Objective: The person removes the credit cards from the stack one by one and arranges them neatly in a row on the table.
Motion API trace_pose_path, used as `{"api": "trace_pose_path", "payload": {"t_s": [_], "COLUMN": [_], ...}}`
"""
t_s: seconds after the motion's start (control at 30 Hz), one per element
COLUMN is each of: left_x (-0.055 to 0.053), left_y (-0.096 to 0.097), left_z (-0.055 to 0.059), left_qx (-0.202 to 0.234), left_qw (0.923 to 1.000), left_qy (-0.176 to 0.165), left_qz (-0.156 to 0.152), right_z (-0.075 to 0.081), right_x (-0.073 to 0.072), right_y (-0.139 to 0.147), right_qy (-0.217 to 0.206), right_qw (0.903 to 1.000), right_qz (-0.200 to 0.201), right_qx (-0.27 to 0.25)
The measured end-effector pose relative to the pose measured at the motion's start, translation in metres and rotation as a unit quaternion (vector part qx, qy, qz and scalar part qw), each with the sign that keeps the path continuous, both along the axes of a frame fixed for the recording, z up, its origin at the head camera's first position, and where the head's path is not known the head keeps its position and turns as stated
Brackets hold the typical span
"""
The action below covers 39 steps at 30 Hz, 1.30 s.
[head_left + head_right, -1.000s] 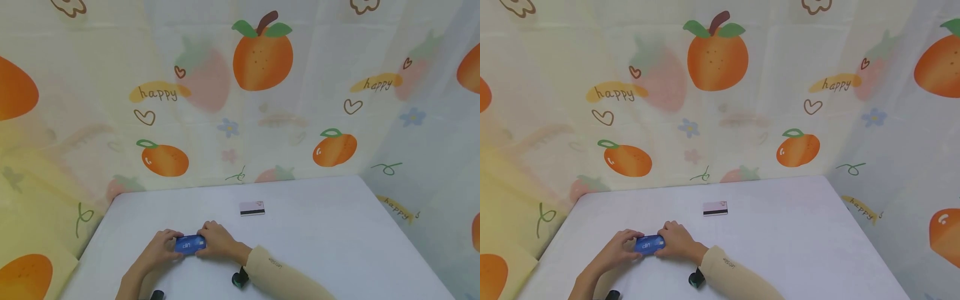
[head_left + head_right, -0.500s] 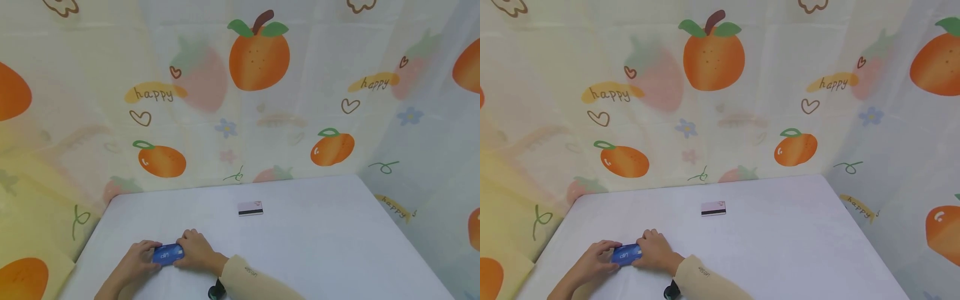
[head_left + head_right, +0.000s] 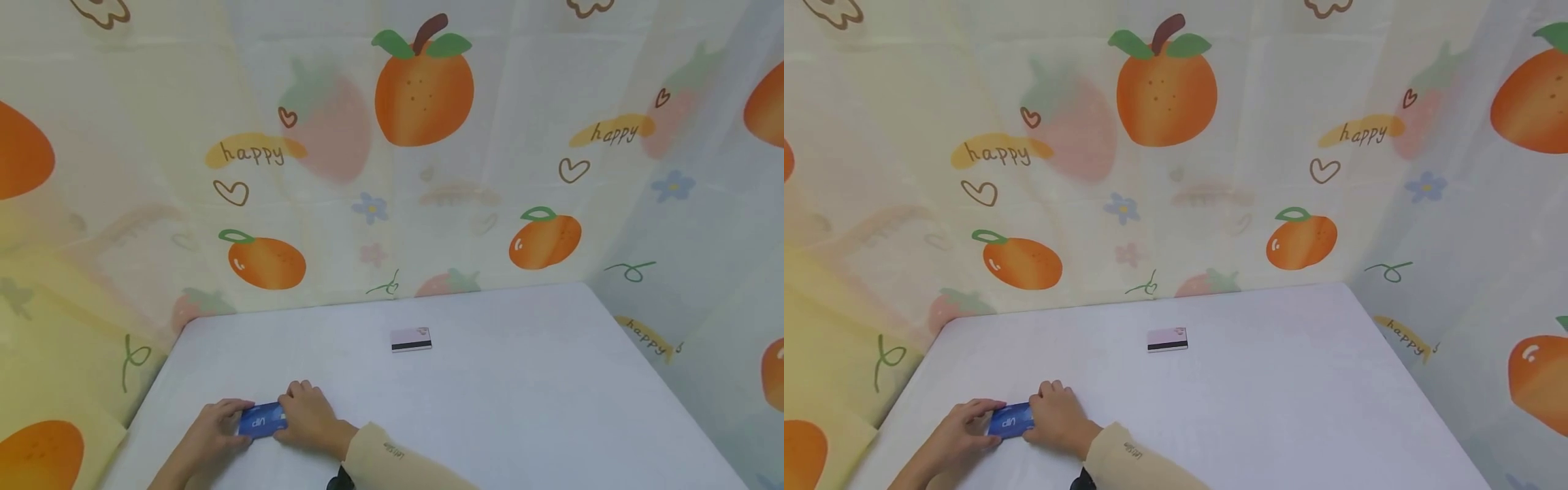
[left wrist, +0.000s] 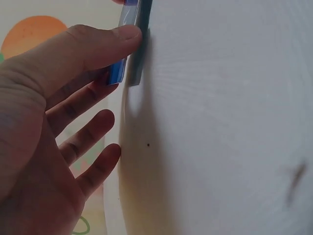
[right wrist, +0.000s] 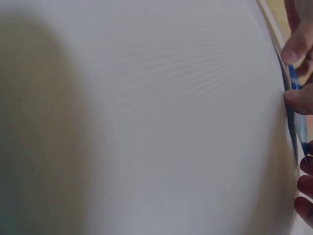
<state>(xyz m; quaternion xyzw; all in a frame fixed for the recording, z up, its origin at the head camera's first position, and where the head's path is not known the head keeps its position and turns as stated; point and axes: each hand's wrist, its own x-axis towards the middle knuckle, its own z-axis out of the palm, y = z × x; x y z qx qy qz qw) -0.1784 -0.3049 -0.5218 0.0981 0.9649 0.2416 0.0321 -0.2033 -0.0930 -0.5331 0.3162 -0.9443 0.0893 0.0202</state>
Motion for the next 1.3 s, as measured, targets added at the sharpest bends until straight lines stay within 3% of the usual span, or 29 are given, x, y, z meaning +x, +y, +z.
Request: {"api": "trace_pose_path", "payload": {"t_s": [0.2, 0.53, 0.87, 1.3], "left_x": [-0.003, -0.007, -0.011, -0.009], "left_y": [-0.004, -0.003, 0.0, 0.006], "left_z": [-0.004, -0.001, 0.0, 0.001], "left_qx": [-0.009, -0.001, -0.005, -0.011], "left_qw": [0.9999, 0.9999, 0.9975, 0.9962], "left_qy": [0.009, -0.015, -0.067, -0.074], "left_qz": [0.009, 0.001, 0.025, 0.044], "right_z": [-0.002, -0.003, -0.003, -0.003], "right_x": [-0.001, -0.002, -0.003, -0.003], "right_y": [-0.004, -0.006, -0.004, -0.004], "right_qy": [-0.003, -0.014, -0.016, -0.021], "right_qw": [0.9996, 0.9994, 0.9995, 0.9995], "right_qz": [-0.023, -0.031, -0.027, -0.024], "right_qx": [-0.018, -0.008, -0.008, -0.007]}}
